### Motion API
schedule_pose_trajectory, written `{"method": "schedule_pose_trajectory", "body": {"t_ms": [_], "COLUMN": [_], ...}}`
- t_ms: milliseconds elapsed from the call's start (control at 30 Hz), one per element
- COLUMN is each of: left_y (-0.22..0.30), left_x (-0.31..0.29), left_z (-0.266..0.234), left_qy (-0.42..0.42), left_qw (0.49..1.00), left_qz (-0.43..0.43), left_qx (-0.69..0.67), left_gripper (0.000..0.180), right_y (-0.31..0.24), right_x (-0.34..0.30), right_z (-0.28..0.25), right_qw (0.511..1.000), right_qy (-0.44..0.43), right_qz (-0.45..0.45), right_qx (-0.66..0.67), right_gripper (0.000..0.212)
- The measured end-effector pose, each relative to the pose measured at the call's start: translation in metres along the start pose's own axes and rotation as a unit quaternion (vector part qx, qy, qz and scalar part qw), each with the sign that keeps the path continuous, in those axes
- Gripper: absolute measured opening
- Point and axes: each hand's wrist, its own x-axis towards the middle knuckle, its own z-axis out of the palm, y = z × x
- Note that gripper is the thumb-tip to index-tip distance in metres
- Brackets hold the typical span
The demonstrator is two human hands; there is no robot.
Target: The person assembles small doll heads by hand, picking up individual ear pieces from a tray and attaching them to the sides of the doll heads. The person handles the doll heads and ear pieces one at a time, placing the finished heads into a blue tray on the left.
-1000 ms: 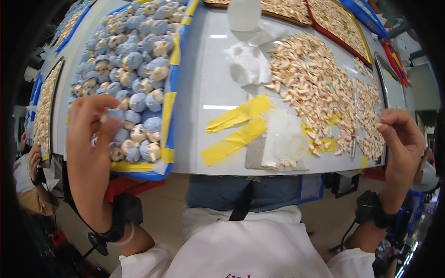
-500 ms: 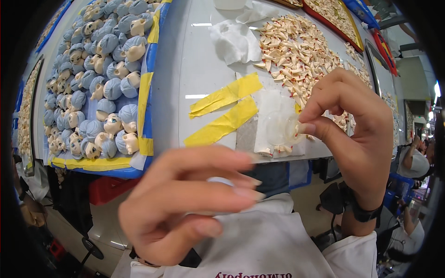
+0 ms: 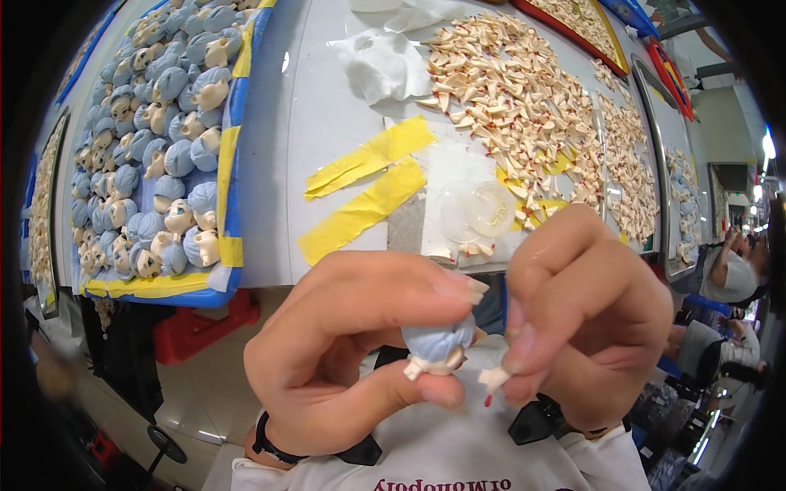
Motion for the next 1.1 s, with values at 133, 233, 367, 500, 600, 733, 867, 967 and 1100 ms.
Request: {"method": "schedule_pose_trajectory", "body": {"t_ms": [133,233,367,500,600,733,867,967,1100], "left_y": [-0.01,-0.001,0.002,-0.011,-0.012,-0.008,-0.01,-0.008,-0.006], "left_x": [0.001,-0.001,-0.005,0.001,0.004,-0.004,0.0,0.004,0.0], "left_z": [-0.005,-0.001,0.008,-0.002,-0.012,-0.01,-0.015,-0.027,-0.003], "left_qy": [-0.058,-0.049,-0.022,-0.03,0.002,0.139,0.099,-0.006,0.108], "left_qw": [0.989,0.972,0.964,0.96,0.957,0.985,0.987,0.968,0.991], "left_qz": [0.089,0.117,0.141,0.143,0.132,0.045,0.082,0.117,-0.011], "left_qx": [0.108,0.199,0.226,0.238,0.259,0.094,0.098,0.222,0.076], "left_gripper": [0.038,0.036,0.035,0.038,0.041,0.051,0.051,0.054,0.054], "right_y": [0.006,0.007,0.007,0.013,0.008,0.018,0.028,0.028,0.032], "right_x": [-0.005,-0.002,0.002,0.003,0.001,0.003,0.0,0.004,0.007], "right_z": [0.006,0.002,-0.005,-0.005,-0.037,-0.082,-0.086,-0.081,-0.086], "right_qw": [0.996,0.98,0.977,0.979,0.963,0.923,0.881,0.871,0.865], "right_qy": [0.03,0.011,-0.018,0.005,0.128,0.094,0.053,0.048,0.053], "right_qz": [-0.045,-0.125,-0.14,-0.122,-0.079,0.013,0.06,0.048,-0.026], "right_qx": [-0.074,-0.152,-0.158,-0.164,-0.224,-0.374,-0.466,-0.486,-0.498], "right_gripper": [0.022,0.024,0.026,0.024,0.02,0.017,0.015,0.013,0.013]}}
